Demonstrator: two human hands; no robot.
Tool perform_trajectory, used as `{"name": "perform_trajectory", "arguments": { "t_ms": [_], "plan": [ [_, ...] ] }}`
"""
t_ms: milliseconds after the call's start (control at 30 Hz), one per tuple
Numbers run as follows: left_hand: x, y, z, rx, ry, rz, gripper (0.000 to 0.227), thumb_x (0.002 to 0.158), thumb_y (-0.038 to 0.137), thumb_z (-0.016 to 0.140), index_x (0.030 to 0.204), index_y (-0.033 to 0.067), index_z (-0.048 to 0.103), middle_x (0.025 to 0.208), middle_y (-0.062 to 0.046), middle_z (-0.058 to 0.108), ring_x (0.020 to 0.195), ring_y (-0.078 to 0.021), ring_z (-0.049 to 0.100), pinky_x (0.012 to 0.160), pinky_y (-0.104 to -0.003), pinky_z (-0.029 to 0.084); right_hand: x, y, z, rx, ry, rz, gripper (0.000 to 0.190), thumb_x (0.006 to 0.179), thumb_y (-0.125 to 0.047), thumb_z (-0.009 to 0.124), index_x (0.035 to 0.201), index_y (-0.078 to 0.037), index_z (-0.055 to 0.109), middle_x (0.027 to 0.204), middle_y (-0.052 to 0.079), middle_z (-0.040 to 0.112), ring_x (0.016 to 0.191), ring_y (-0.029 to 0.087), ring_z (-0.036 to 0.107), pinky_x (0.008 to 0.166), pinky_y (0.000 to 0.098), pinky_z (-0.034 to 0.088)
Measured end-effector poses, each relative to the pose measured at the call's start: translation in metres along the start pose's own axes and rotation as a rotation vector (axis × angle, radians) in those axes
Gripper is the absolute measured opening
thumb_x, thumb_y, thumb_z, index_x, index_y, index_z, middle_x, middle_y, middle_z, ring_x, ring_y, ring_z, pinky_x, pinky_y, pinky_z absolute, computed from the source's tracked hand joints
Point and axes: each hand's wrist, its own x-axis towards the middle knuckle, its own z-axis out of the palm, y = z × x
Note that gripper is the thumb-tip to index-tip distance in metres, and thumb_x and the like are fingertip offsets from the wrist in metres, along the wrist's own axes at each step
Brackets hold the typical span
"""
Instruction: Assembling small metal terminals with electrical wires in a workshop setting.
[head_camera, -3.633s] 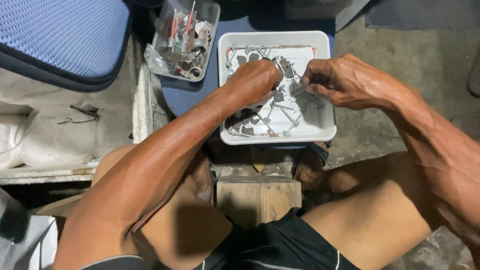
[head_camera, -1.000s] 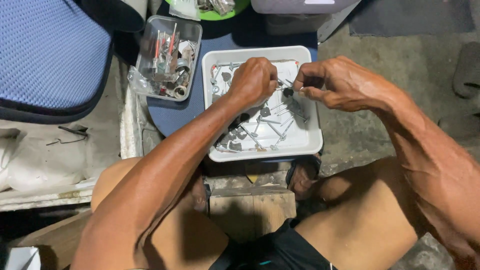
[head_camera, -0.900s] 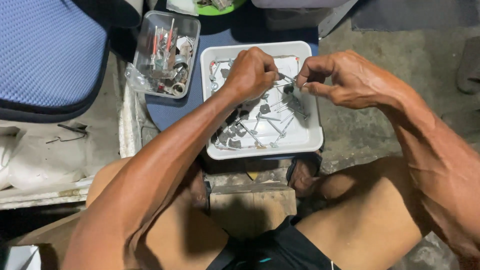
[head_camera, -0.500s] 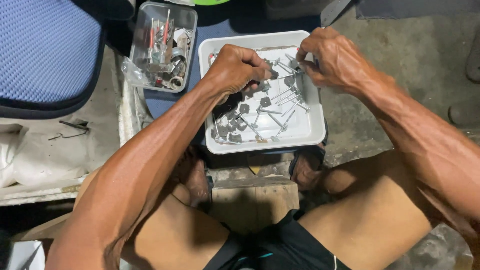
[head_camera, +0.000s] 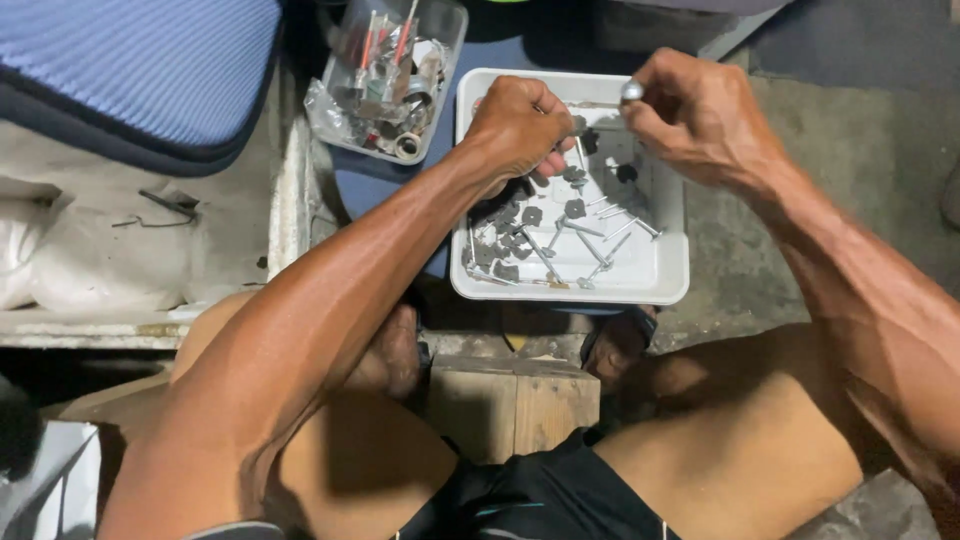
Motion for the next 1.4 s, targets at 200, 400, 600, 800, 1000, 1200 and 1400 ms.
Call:
{"name": "perform_trajectory", "arguments": {
  "t_ms": [200, 400, 600, 800, 1000, 1200, 1400],
  "plan": [
    [-0.012, 0.005, -0.005, -0.101, -0.082, 0.011, 0.005, 0.094, 0.003, 0.065, 0.098, 0.0031, 0.068, 0.087, -0.016, 0.079, 0.056, -0.0128, 0.072, 0.049, -0.018, 0.061, -0.014, -0.052, -0.008, 0.316, 0.022, 0.027, 0.002, 0.104, -0.002, 0.066, 0.105, -0.002, 0.064, 0.094, 0.008, 0.075, 0.075, 0.009, 0.065, 0.060, 0.0213, 0.046],
    [-0.010, 0.002, 0.001, -0.177, -0.084, 0.047, 0.005, 0.095, 0.001, 0.069, 0.100, 0.0010, 0.068, 0.089, -0.020, 0.079, 0.058, -0.0170, 0.075, 0.048, -0.020, 0.063, -0.015, -0.036, 0.001, 0.094, 0.061, -0.098, 0.002, 0.106, -0.004, 0.066, 0.106, -0.006, 0.066, 0.085, 0.002, 0.065, 0.067, 0.010, 0.047, 0.059, 0.0292, 0.038],
    [-0.012, 0.004, 0.002, -0.210, -0.044, 0.042, 0.007, 0.092, -0.003, 0.071, 0.097, 0.0004, 0.068, 0.082, -0.017, 0.078, 0.054, -0.0162, 0.073, 0.045, -0.020, 0.061, -0.016, -0.041, 0.000, 0.144, 0.093, -0.060, 0.002, 0.106, -0.005, 0.066, 0.104, -0.006, 0.066, 0.088, 0.002, 0.066, 0.070, 0.009, 0.049, 0.062, 0.0274, 0.039],
    [-0.013, -0.001, 0.003, -0.228, -0.020, 0.050, 0.005, 0.091, -0.003, 0.071, 0.089, 0.0009, 0.069, 0.080, -0.019, 0.077, 0.056, -0.0196, 0.076, 0.047, -0.023, 0.064, -0.012, -0.029, 0.007, -0.057, 0.046, -0.249, 0.010, 0.109, -0.005, 0.066, 0.114, 0.001, 0.072, 0.089, 0.010, 0.068, 0.069, 0.019, 0.060, 0.059, 0.0335, 0.049],
    [-0.018, 0.003, 0.002, -0.205, 0.088, 0.083, 0.006, 0.092, 0.000, 0.072, 0.088, 0.0035, 0.070, 0.075, -0.012, 0.078, 0.054, -0.0165, 0.075, 0.046, -0.022, 0.063, -0.006, -0.027, 0.015, -0.172, 0.200, -0.424, 0.016, 0.112, -0.003, 0.069, 0.122, 0.007, 0.077, 0.098, 0.016, 0.075, 0.074, 0.021, 0.065, 0.067, 0.0356, 0.055],
    [-0.029, 0.012, 0.010, -0.200, 0.006, 0.234, 0.010, 0.082, -0.003, 0.064, 0.076, 0.0031, 0.069, 0.064, -0.011, 0.074, 0.051, -0.0174, 0.075, 0.041, -0.025, 0.062, -0.005, -0.032, 0.019, -0.040, 0.086, -0.389, 0.026, 0.098, 0.011, 0.058, 0.120, 0.009, 0.071, 0.105, 0.018, 0.076, 0.076, 0.024, 0.068, 0.067, 0.0365, 0.055],
    [-0.024, 0.019, 0.006, -0.028, 0.176, 0.070, 0.015, 0.088, 0.009, 0.073, 0.075, 0.0111, 0.066, 0.065, -0.004, 0.074, 0.044, -0.0113, 0.067, 0.036, -0.024, 0.057, -0.011, -0.034, 0.005, -0.116, -0.094, -0.124, 0.036, 0.106, -0.012, 0.059, 0.133, 0.009, 0.070, 0.095, 0.023, 0.077, 0.056, 0.025, 0.066, 0.057, 0.0412, 0.058]
  ]
}}
